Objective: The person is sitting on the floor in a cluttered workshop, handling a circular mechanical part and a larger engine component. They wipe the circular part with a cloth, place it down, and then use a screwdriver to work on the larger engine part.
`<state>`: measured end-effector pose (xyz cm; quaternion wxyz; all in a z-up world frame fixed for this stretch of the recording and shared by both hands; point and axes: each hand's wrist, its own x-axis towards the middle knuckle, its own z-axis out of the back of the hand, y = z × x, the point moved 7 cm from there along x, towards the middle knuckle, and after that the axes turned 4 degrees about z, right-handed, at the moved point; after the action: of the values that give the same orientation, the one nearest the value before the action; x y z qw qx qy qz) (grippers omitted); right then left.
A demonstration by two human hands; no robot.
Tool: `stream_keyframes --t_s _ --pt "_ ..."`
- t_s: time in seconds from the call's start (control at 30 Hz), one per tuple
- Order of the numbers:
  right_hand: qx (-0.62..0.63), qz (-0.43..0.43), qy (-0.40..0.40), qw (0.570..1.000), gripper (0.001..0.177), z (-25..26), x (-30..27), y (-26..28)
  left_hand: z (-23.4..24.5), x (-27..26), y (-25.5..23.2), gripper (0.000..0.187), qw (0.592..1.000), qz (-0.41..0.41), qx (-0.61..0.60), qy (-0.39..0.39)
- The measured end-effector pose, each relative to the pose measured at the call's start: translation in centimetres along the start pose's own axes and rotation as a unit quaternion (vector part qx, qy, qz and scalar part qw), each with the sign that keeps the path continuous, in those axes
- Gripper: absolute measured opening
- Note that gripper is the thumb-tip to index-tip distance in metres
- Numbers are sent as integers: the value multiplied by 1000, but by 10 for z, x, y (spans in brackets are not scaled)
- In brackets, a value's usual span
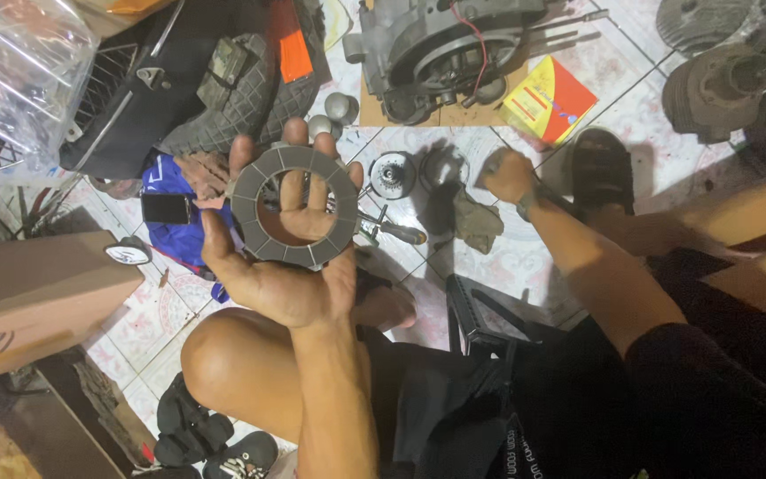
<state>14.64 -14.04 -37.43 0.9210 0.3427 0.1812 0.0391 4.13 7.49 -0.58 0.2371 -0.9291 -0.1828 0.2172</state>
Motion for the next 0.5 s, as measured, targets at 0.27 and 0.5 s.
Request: stream_keyframes --t_s 0.27,0.5 --pt "-24 -103 -1 994 67 -12 -43 -2 3 3 7 59 1000 11 4 16" --pt "-143 113 92 979 42 -45 -68 27 -1 3 16 60 999 34 -8 32"
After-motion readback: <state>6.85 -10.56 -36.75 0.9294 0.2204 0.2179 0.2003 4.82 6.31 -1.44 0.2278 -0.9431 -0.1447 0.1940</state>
